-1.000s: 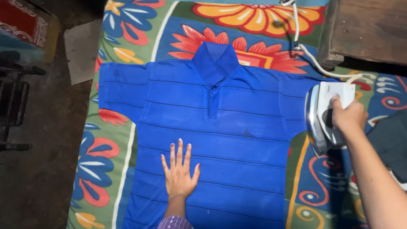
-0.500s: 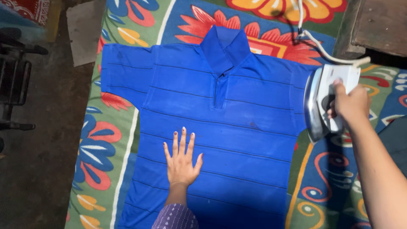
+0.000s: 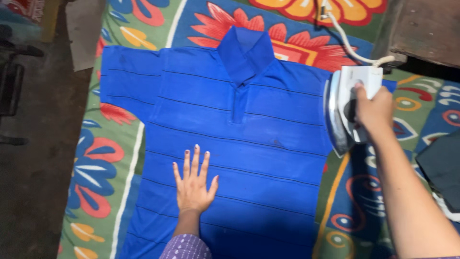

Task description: The person irons a blue striped polo shirt laid flat on a patterned bedsheet. They smooth the fabric with their hands and use a white electric iron to press the body, sleeves, and collar areas.

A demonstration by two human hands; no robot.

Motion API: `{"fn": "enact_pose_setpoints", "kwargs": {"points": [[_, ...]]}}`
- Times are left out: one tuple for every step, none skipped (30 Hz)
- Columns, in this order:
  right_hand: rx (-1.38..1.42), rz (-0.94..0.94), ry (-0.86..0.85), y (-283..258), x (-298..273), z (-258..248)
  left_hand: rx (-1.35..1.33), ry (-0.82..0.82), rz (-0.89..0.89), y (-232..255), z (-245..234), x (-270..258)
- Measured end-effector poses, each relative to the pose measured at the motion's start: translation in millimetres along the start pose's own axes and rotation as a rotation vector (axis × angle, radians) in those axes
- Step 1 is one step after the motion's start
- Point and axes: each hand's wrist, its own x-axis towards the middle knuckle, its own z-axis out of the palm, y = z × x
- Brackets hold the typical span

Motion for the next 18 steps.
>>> {"fn": "enact_pose_setpoints", "kwargs": {"points": [[-0.022, -0.050, 0.044, 5, 2, 4, 0.011, -0.002, 0.001, 0, 0, 0], [-0.022, -0.072, 0.033, 13, -2, 6, 0.022, -0.004, 0.002, 1, -1, 1], [-0.019, -0.095, 0.026, 19, -10, 8, 0.021, 0.002, 0.005, 1, -1, 2], [-0.053, -0.104, 0.038, 25, -25, 8, 0.020, 0.008, 0.008, 2, -2, 0], [-0.083, -0.120, 0.052, 26, -39, 10, 0.020, 0.021, 0.007, 2, -3, 2], [-0.089, -0.063, 0.019, 26, -52, 11, 0.022, 0.018, 0.006, 2, -2, 3], [-0.094, -0.008, -0.017, 23, -58, 11, 0.025, 0.015, 0.002, 2, -2, 3], [-0.080, -0.031, -0.013, 18, -53, 11, 0.028, 0.011, -0.003, 2, -2, 2], [-0.065, -0.053, -0.013, 12, -47, 11, 0.029, 0.015, -0.001, 2, -1, 2], [-0.050, -0.076, -0.013, 7, -40, 11, 0.031, 0.020, 0.001, 2, -1, 2], [-0.050, -0.058, -0.005, 0, -27, 13, 0.033, 0.025, 0.005, 2, 1, 3], [-0.050, -0.041, 0.002, -9, -10, 15, 0.035, 0.031, 0.003, 2, 1, 4], [-0.051, -0.021, 0.008, -15, 2, 16, 0.037, 0.034, 0.003, 1, 2, 3], [-0.044, -0.021, 0.024, -19, 10, 18, 0.039, 0.036, 0.003, 1, 2, 2], [-0.039, -0.017, 0.040, -21, 14, 18, 0.038, 0.042, 0.004, 1, 3, 2], [-0.035, -0.012, 0.057, -21, 17, 18, 0.037, 0.048, 0.006, 1, 3, 2], [-0.045, -0.020, 0.052, -17, 11, 18, 0.036, 0.051, 0.010, 0, 3, 2], [-0.055, -0.029, 0.048, -12, 1, 18, 0.028, 0.059, 0.017, 1, 3, 0]]}}
